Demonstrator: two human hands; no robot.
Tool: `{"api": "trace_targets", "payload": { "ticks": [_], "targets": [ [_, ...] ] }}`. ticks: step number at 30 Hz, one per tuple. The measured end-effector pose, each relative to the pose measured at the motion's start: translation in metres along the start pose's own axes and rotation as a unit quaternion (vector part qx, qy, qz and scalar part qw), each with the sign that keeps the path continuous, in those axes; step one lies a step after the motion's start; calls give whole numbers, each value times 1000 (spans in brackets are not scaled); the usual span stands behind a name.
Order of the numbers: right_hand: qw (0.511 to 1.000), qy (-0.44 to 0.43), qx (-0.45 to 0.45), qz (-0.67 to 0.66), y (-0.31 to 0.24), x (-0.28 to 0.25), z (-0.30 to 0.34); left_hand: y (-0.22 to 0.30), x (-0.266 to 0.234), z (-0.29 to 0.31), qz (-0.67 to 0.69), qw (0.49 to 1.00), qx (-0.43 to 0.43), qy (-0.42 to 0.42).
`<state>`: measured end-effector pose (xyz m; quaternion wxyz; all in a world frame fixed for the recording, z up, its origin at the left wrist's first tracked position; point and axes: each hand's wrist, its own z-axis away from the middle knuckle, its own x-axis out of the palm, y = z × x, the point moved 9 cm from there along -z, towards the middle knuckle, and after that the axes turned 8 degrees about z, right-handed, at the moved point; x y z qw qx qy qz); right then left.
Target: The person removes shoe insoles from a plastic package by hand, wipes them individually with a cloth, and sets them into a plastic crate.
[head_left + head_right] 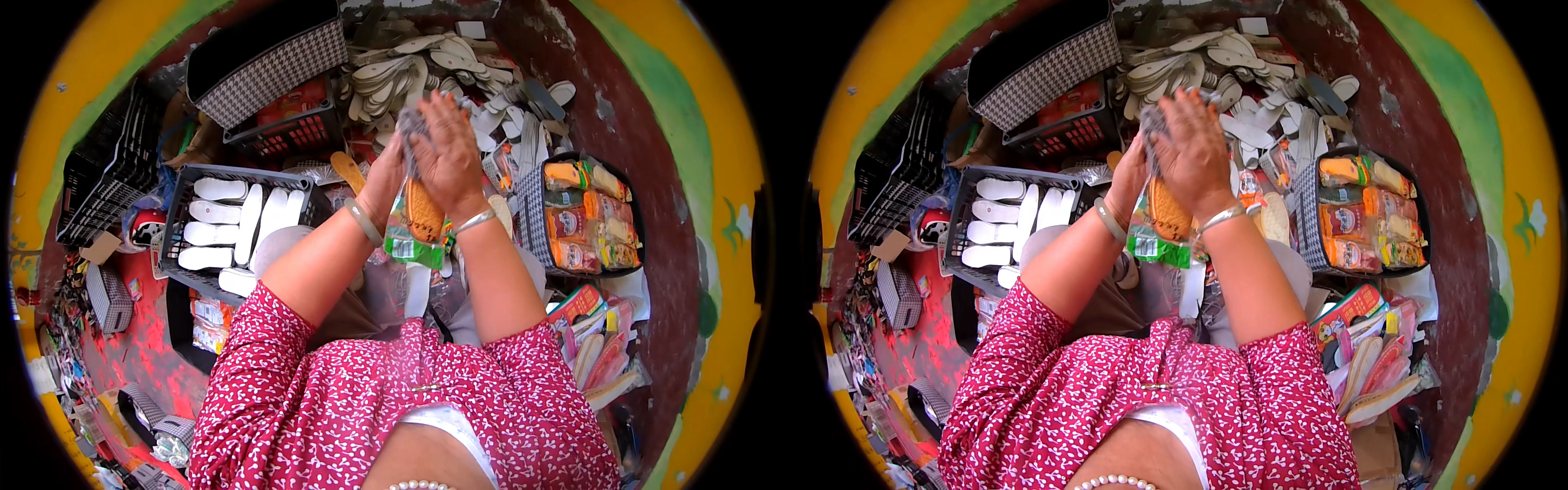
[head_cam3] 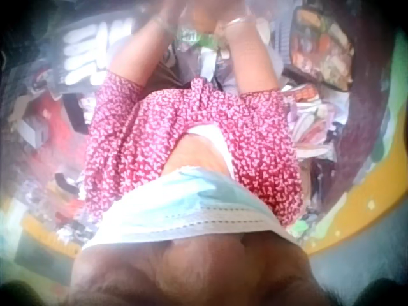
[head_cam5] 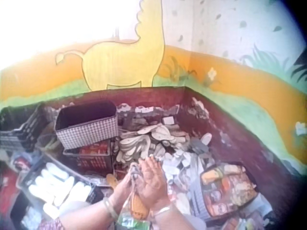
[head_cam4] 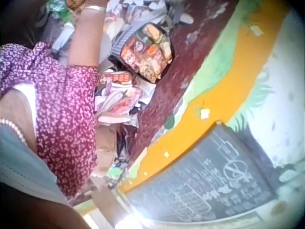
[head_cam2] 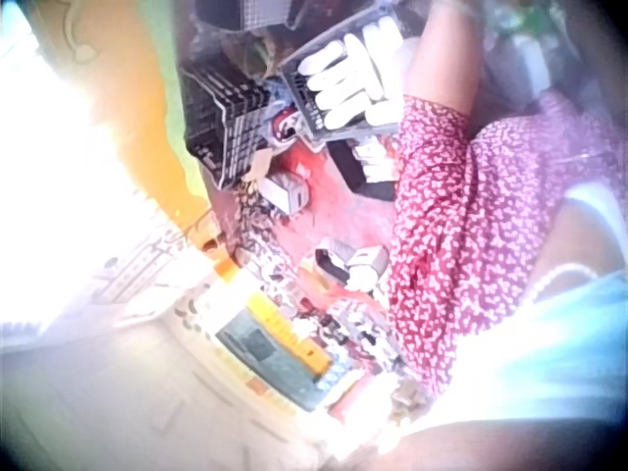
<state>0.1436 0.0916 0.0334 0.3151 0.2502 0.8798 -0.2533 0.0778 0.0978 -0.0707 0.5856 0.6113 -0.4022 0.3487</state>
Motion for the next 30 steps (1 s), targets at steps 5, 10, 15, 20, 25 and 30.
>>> {"api": "trace_targets", "payload": {
  "ticks": [5, 10, 15, 20, 25, 30],
  "targets": [
    [991, 20, 94, -88, 26, 3, 0, -8, 17, 9, -17, 997, -72, 3],
    [954, 1, 190, -234, 43, 13, 8, -3, 24, 12, -59, 997, -55, -10],
    [947, 43, 231, -219, 50, 7, 9, -9, 49, 18, 27, 994, -100, -42],
    [935, 41, 290, -200, 65, 15, 14, 2, 26, 24, -132, 985, -18, 106],
    [923, -45, 248, -290, 39, 30, 17, -3, -8, -6, 121, 992, -33, 24],
    [960, -69, 99, -253, -14, 35, 21, 25, -18, -19, 206, 976, -46, -56]
  ]
}}
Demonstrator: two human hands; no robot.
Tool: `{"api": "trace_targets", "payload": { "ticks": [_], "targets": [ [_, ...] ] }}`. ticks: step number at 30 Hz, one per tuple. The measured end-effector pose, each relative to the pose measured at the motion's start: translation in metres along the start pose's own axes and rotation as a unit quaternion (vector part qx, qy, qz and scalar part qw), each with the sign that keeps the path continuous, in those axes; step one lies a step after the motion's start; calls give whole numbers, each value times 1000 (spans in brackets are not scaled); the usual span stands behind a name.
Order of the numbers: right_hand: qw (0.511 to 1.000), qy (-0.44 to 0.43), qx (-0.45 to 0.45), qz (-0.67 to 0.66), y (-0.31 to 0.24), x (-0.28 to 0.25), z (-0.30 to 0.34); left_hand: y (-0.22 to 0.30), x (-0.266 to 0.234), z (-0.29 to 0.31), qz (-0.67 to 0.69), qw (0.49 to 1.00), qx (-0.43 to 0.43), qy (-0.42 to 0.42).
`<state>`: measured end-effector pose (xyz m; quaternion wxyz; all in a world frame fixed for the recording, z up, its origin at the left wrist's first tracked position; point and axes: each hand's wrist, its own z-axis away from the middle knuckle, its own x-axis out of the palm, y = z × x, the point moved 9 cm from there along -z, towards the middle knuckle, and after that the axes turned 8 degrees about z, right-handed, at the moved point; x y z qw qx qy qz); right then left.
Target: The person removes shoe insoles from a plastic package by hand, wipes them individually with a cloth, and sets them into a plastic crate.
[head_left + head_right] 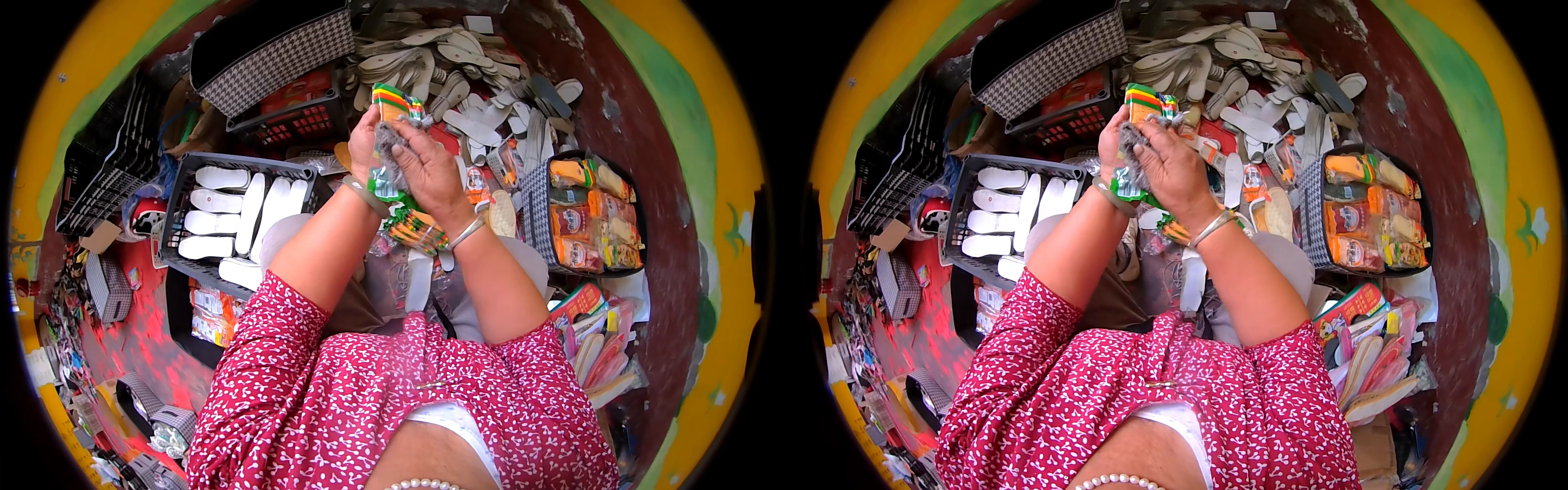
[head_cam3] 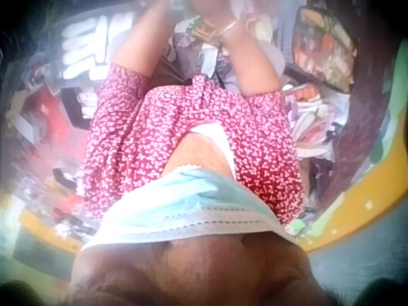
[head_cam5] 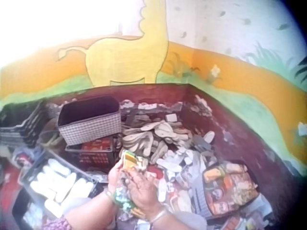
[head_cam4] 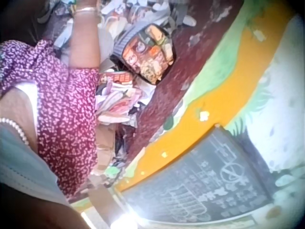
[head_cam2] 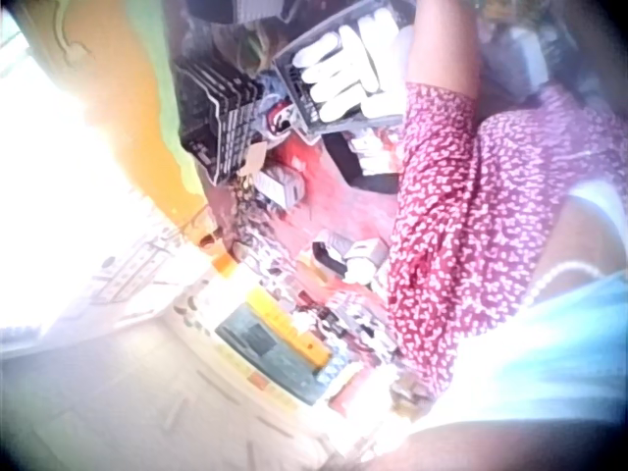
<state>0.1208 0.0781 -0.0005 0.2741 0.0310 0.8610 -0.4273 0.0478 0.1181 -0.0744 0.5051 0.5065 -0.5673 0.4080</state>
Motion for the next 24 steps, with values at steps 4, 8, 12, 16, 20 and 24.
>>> {"api": "trace_targets", "payload": {
  "ticks": [4, 8, 12, 16, 20, 24],
  "targets": [
    [997, 44, -55, 31, -24, 7, 15, -4, 15, 2, 108, 993, -42, -28],
    [983, 61, -132, 111, -40, 12, 19, 8, -21, 18, -12, 993, 74, 96],
    [990, 24, -107, 88, -35, 2, 3, -9, -24, 19, 5, 992, 64, 105],
    [997, 59, -53, 26, -4, -9, -14, -24, -3, 10, 20, 991, 76, 110],
    [993, 16, -102, 63, -22, -3, -10, -24, 31, 11, -59, 993, 42, 90],
    [989, -29, -145, 15, -47, 11, 6, 2, 19, 13, 49, 994, 60, 71]
  ]
}}
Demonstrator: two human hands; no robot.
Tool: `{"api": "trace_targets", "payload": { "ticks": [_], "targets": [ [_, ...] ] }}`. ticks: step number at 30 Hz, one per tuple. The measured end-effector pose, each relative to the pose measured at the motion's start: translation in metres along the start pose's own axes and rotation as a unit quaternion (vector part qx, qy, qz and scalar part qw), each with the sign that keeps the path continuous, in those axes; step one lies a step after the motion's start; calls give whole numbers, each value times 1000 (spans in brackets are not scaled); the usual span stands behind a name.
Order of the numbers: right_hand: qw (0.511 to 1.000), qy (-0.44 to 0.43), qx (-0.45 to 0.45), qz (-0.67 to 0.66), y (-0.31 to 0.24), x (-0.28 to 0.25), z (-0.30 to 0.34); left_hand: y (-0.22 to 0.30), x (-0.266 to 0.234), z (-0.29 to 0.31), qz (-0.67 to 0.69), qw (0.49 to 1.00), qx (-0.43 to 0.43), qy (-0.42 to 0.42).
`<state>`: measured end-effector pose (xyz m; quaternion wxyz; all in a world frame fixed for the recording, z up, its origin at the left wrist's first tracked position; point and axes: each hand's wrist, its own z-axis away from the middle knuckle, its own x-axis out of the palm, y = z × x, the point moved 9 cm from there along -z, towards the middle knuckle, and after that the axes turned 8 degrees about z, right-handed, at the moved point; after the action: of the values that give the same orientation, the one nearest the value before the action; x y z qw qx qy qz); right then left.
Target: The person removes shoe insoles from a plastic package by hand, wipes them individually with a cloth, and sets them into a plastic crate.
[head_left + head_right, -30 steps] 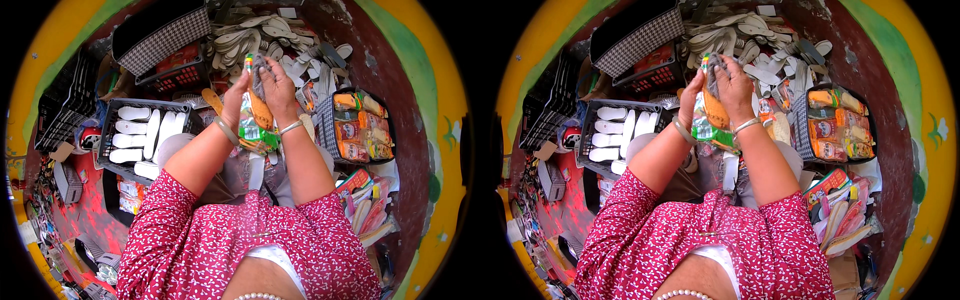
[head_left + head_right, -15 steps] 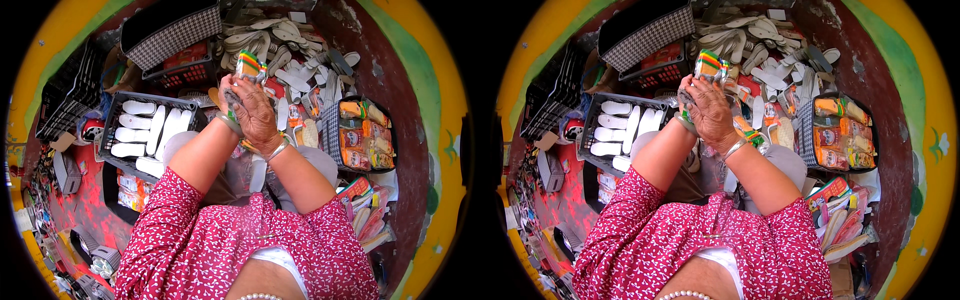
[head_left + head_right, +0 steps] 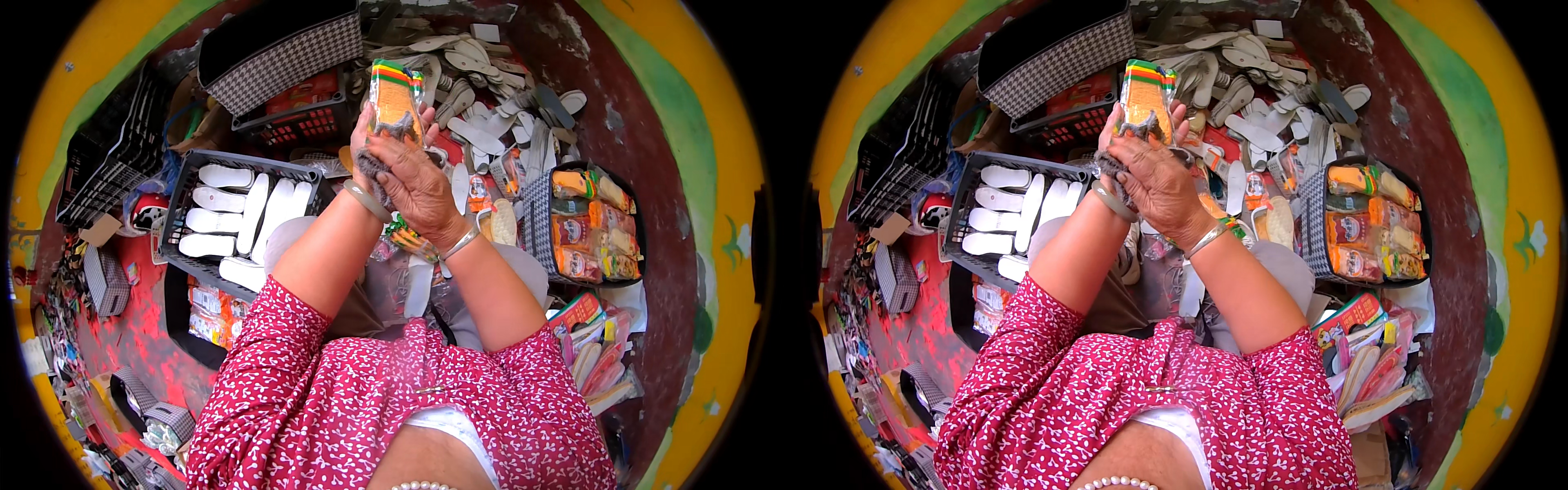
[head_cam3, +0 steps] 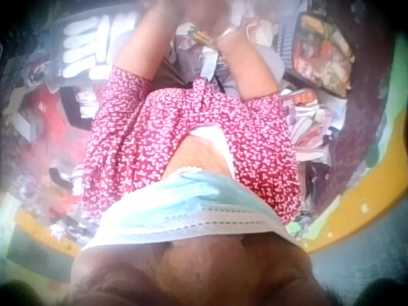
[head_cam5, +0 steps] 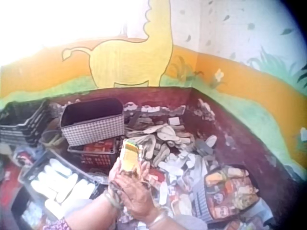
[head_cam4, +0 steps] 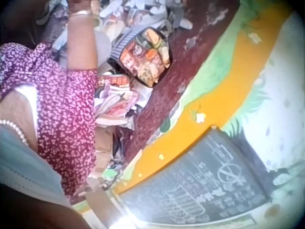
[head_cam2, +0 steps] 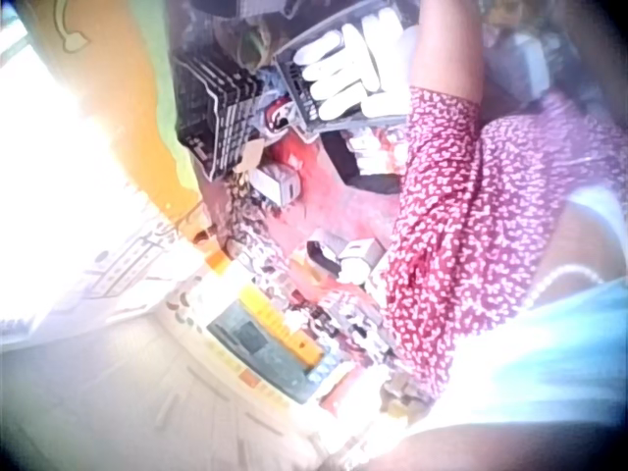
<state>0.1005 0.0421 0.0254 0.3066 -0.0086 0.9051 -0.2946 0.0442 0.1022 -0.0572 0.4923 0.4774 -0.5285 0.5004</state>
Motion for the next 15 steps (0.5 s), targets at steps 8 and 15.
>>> {"api": "trace_targets", "payload": {
  "ticks": [8, 15],
  "targets": [
    [983, -61, 24, -170, 2, 7, 6, 9, -8, -7, 5, 1000, 16, -25],
    [824, -146, 247, -490, 14, 9, 22, 6, 9, -7, 26, 994, -63, -80]
  ]
}}
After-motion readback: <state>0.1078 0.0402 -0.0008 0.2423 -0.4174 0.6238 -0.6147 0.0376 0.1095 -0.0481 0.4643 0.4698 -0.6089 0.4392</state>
